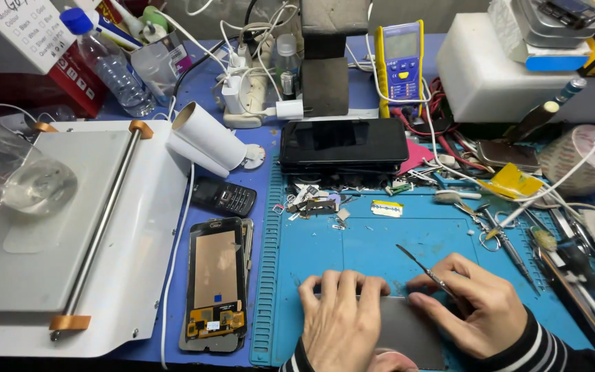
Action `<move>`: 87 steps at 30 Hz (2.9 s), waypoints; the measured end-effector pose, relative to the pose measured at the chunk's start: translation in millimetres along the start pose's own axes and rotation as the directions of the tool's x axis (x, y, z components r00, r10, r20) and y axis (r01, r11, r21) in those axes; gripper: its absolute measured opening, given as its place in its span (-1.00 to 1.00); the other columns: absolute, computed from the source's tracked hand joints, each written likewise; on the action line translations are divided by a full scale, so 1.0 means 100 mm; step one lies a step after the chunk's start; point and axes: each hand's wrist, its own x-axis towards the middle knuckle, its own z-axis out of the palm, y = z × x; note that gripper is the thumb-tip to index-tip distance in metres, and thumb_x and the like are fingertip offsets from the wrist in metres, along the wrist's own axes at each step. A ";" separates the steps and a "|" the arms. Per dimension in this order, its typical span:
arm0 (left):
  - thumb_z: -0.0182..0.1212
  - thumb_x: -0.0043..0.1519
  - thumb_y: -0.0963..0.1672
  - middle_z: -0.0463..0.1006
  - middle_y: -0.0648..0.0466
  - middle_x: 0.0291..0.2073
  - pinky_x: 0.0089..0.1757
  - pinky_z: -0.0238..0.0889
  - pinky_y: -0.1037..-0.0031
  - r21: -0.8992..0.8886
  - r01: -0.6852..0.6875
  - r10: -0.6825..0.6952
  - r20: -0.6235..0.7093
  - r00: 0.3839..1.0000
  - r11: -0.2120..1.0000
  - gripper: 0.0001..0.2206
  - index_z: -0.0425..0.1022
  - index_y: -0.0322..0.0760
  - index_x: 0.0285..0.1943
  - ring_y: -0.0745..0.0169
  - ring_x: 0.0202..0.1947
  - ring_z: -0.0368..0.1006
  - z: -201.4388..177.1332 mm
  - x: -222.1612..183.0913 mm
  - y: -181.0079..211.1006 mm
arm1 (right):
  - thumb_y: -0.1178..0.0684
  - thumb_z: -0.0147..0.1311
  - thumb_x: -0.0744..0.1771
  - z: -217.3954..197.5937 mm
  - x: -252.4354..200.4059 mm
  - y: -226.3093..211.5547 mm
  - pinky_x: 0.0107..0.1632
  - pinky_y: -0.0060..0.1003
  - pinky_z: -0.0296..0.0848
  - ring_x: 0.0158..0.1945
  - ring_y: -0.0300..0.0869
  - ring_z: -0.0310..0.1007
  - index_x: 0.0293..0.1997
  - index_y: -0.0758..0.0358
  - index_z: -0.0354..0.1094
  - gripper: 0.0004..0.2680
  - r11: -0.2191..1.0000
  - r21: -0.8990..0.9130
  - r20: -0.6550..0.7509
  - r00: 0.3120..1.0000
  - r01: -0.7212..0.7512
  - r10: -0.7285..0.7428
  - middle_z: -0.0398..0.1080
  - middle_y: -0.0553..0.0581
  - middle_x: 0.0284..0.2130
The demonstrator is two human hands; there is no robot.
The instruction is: Cleaning and scraping the edges of a mobile phone screen panel using a metal tool and cloth.
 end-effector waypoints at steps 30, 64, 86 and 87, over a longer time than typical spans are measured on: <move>0.31 0.28 -0.01 0.34 0.13 -0.07 0.10 -0.18 -0.25 -0.012 -0.092 0.087 -0.230 0.969 0.996 -0.84 0.47 -0.03 -0.16 0.19 0.02 0.23 -0.02 -0.34 0.25 | 0.31 0.32 0.28 -0.09 -0.28 0.48 -0.44 -0.26 0.21 -0.51 -0.15 0.25 -0.36 0.61 0.61 -0.93 0.591 0.535 0.421 0.797 -0.604 0.433 0.43 0.23 -0.54; 0.34 0.29 -0.02 0.34 0.17 -0.05 0.12 -0.19 -0.11 -0.004 -0.088 0.085 -0.208 0.974 0.996 -0.85 0.45 0.01 -0.16 0.23 0.02 0.21 -0.04 -0.36 0.26 | 0.31 0.16 0.32 -0.57 -0.14 0.41 -0.55 -0.29 0.15 -0.63 -0.10 0.21 -0.18 0.57 0.53 -0.91 0.850 0.238 -0.114 0.855 -0.471 0.506 0.49 0.31 -0.47; 0.43 0.27 -0.06 0.52 0.24 -0.05 0.14 -0.01 -0.01 0.166 -0.126 0.169 -0.280 0.945 0.978 -0.93 0.65 0.04 -0.14 0.25 0.00 0.42 -0.09 -0.20 0.22 | 0.33 0.47 0.30 -0.30 0.16 0.18 -0.52 -0.45 0.17 -0.61 -0.25 0.18 -0.21 0.59 0.53 -0.85 0.979 -0.192 0.035 0.998 0.066 -0.060 0.51 0.25 -0.43; 0.43 0.27 -0.06 0.52 0.24 -0.05 0.14 -0.01 -0.01 0.163 -0.122 0.164 -0.278 0.947 0.979 -0.93 0.65 0.04 -0.14 0.25 0.00 0.42 -0.08 -0.20 0.22 | 0.33 0.47 0.30 -0.29 0.16 0.22 -0.52 -0.45 0.17 -0.61 -0.25 0.18 -0.21 0.59 0.53 -0.85 0.980 -0.191 0.039 0.998 0.063 -0.057 0.51 0.25 -0.43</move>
